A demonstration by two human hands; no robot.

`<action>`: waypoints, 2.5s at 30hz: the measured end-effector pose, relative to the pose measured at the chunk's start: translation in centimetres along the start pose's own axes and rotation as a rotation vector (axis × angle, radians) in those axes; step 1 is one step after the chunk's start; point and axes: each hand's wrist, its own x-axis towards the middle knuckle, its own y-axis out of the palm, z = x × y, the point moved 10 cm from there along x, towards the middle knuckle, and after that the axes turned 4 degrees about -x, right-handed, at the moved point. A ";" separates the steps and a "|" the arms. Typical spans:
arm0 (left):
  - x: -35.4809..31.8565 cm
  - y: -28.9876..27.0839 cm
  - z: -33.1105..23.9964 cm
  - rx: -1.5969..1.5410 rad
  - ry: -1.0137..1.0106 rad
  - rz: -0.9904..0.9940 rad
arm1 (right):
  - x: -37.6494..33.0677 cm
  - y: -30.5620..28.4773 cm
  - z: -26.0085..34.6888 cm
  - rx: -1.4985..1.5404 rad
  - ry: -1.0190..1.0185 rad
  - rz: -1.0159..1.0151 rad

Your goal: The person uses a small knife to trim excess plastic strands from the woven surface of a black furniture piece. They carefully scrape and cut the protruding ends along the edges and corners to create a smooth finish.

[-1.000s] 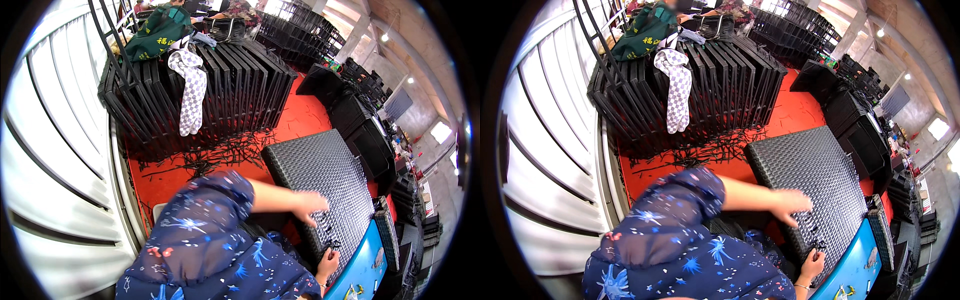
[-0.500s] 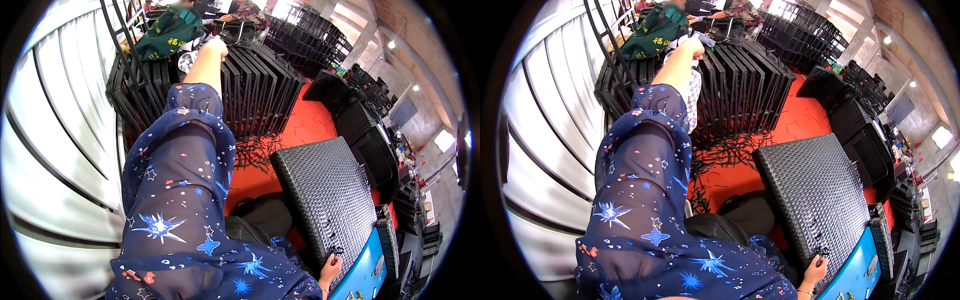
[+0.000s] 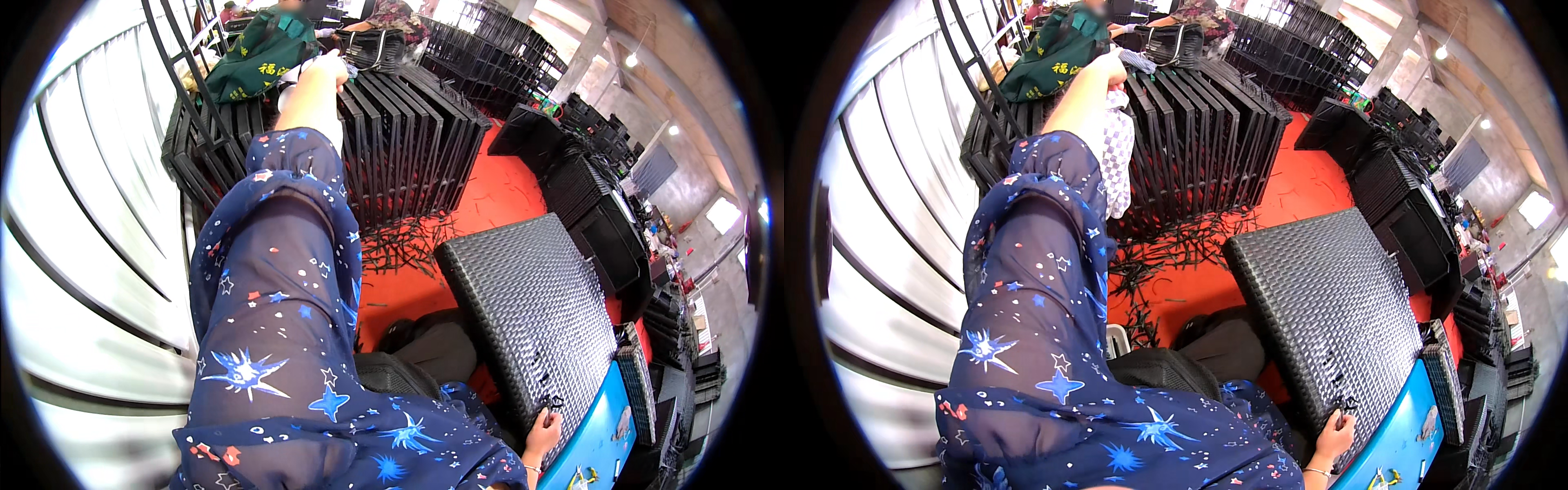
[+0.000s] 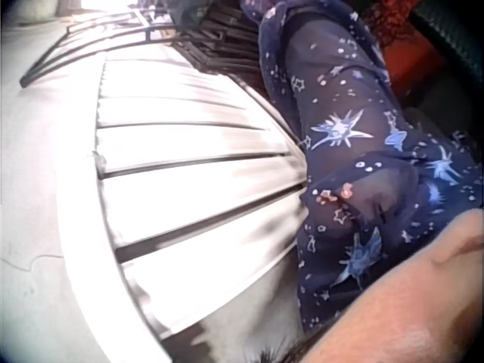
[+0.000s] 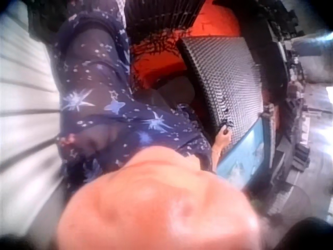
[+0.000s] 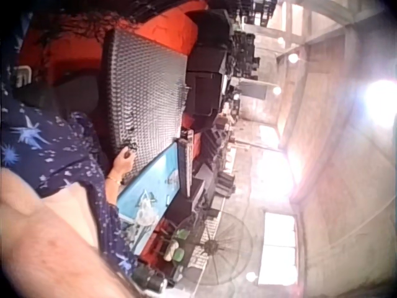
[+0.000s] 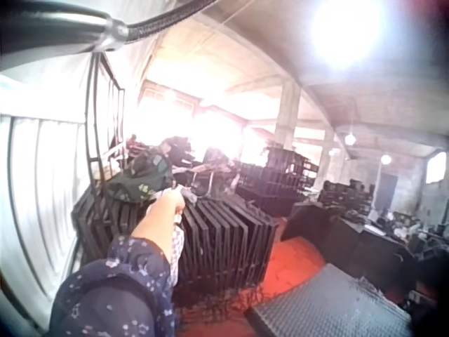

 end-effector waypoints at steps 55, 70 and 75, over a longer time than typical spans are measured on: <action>-51.6 54.5 26.0 0.380 0.395 1.526 | -0.1 0.6 -1.3 -0.028 0.065 0.051; -51.4 53.6 27.7 0.408 0.387 1.524 | -0.1 -0.1 0.1 -0.002 0.064 0.037; -49.2 54.6 28.7 0.361 0.406 1.449 | -0.5 -1.2 -0.3 -0.007 0.032 -0.045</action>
